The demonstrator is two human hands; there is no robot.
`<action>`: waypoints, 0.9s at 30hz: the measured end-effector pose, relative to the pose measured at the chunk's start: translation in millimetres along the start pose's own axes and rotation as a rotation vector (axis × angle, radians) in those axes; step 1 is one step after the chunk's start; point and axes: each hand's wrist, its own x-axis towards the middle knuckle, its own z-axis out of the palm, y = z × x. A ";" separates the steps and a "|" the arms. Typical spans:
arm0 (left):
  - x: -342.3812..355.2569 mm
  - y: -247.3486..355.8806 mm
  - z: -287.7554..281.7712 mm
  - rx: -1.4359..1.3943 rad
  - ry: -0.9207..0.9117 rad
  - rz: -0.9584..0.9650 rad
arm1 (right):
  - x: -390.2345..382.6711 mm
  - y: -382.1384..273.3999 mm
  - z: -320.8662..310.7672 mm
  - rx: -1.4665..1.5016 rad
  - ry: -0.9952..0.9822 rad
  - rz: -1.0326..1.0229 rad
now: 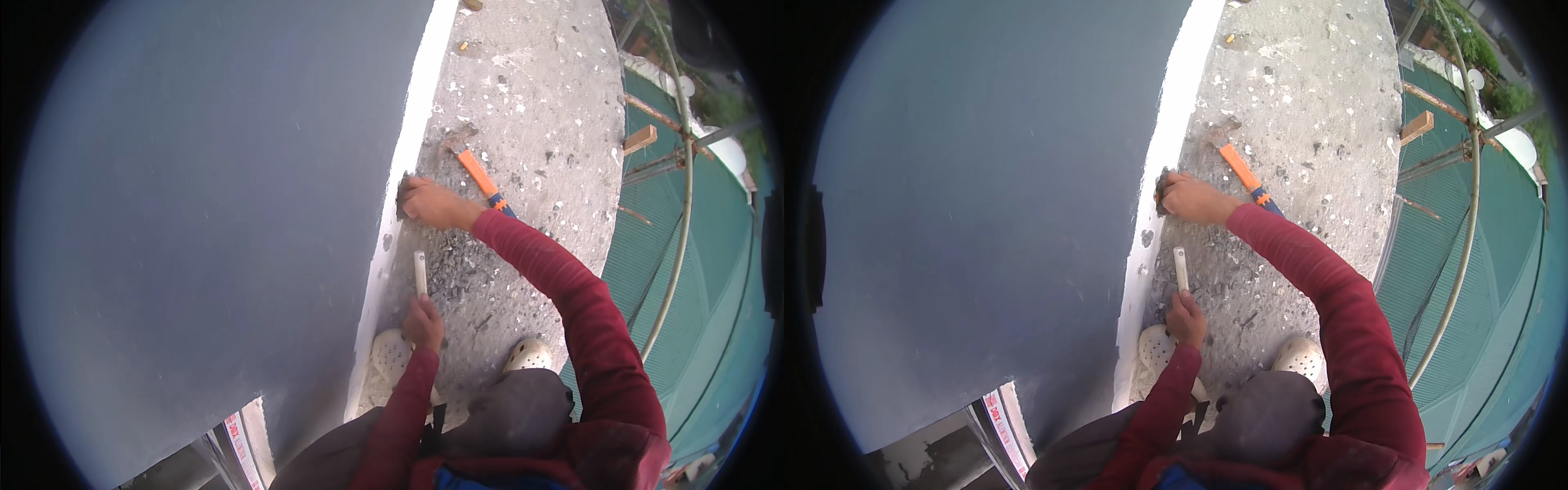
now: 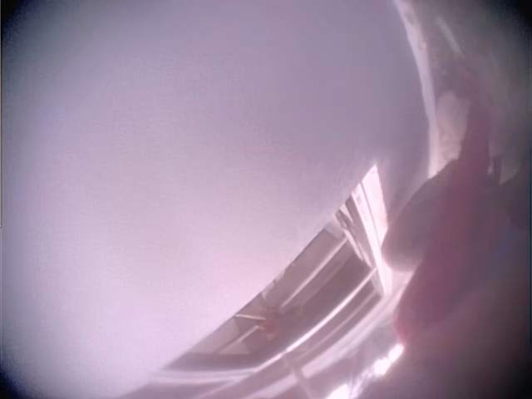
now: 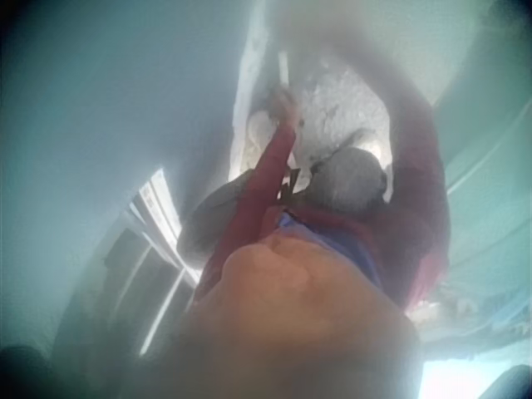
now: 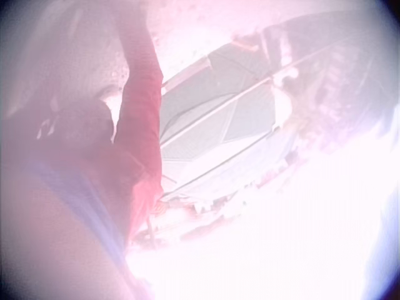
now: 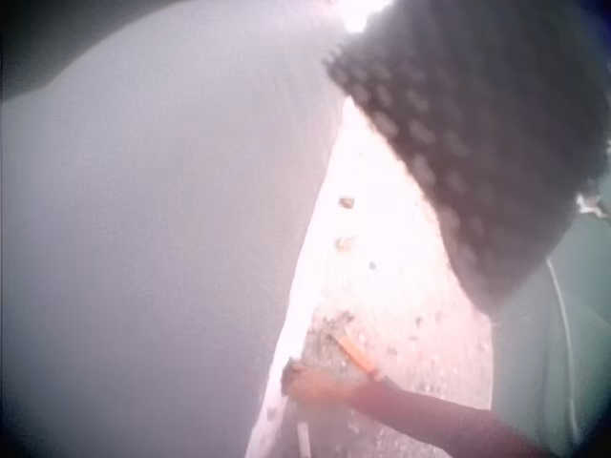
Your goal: The person uses a hammer and a chisel to chip away at the edge of a concrete surface next to an aluminum frame. After working on the edge, the person moves along the scaffolding and adjusts the position of the aluminum frame.
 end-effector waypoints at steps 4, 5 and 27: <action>0.5 0.6 -1.1 -0.011 -0.008 -0.005 | -0.2 0.8 -3.2 0.070 0.298 -0.110; 0.5 1.2 -1.7 0.003 -0.028 -0.028 | -0.1 -1.0 -4.3 0.005 0.283 -0.110; -0.3 -1.4 1.1 0.007 0.009 -0.004 | -2.0 4.6 11.7 -0.045 0.180 -0.084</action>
